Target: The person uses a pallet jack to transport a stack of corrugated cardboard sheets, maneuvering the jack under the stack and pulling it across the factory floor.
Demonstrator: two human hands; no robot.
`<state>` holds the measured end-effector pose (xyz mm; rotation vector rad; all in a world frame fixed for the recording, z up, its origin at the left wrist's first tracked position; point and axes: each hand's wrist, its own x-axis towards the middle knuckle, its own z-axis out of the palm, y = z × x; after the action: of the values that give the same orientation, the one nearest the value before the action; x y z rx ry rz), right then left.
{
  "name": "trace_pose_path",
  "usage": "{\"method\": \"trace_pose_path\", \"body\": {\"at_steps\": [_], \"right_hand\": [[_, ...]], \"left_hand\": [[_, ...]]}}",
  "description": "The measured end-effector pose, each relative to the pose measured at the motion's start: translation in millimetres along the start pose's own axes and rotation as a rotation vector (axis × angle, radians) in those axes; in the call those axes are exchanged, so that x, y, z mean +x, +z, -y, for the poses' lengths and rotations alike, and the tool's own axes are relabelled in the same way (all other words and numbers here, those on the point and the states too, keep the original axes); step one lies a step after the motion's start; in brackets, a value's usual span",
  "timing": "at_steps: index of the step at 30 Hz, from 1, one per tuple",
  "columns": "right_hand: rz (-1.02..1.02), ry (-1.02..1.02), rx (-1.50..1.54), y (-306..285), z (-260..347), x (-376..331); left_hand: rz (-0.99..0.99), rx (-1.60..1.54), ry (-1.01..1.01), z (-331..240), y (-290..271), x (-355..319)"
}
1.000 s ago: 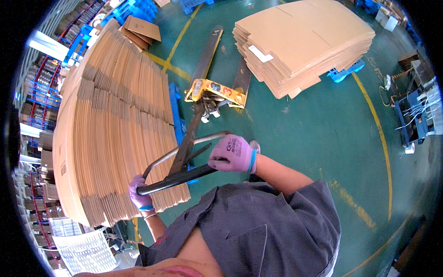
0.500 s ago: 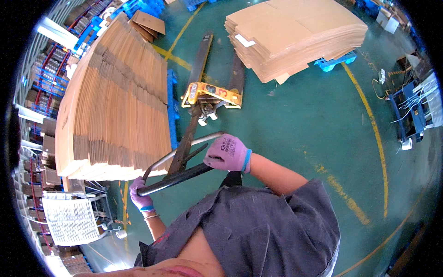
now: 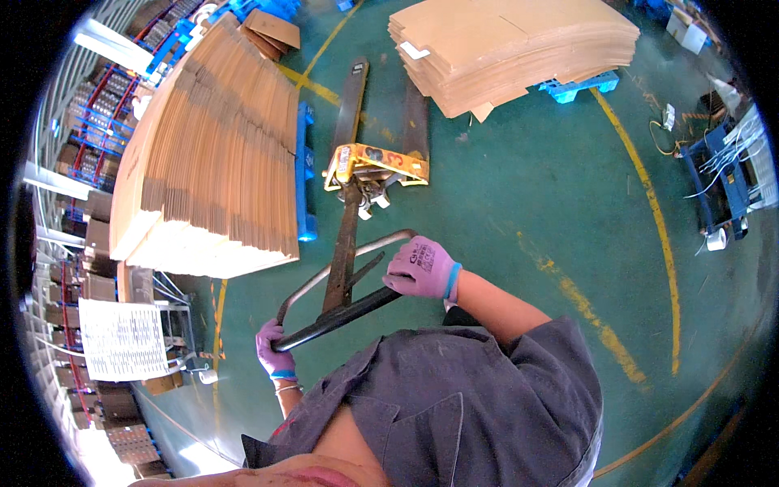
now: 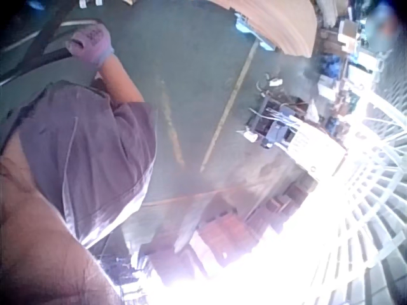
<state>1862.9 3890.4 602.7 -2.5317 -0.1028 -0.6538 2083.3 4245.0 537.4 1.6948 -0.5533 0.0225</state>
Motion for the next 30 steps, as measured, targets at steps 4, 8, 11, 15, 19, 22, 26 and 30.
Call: {"method": "trace_pose_path", "body": {"at_steps": [4,8,11,15,19,22,26,30], "right_hand": [[0.016,0.037,0.017,-1.4,54.6,-52.0],[0.027,0.017,0.031,-20.2,102.1,-112.7],[0.059,0.022,0.024,-43.8,134.8,-165.3],[-0.046,0.072,0.09,-34.2,182.0,-234.5],[-0.052,0.048,0.083,-47.5,223.3,-305.0],[0.037,0.037,0.035,-75.7,251.0,-360.5],[0.097,0.085,-0.063,-120.9,265.2,-454.3],[0.05,0.149,-0.004,-162.3,285.5,-534.5]], "left_hand": [[0.024,0.134,0.098,-22.1,-27.3,-60.5],[0.061,0.257,0.209,-57.1,-39.8,-129.0],[0.049,0.297,0.219,-78.2,-39.5,-196.6],[0.105,0.399,0.223,-108.8,-72.8,-274.4],[0.149,0.497,0.322,-146.8,-88.2,-357.4],[0.111,0.503,0.361,-174.5,-78.6,-432.2],[0.084,0.466,0.377,-209.9,-45.5,-545.5],[0.185,0.429,0.404,-256.6,-29.8,-640.0]]}}
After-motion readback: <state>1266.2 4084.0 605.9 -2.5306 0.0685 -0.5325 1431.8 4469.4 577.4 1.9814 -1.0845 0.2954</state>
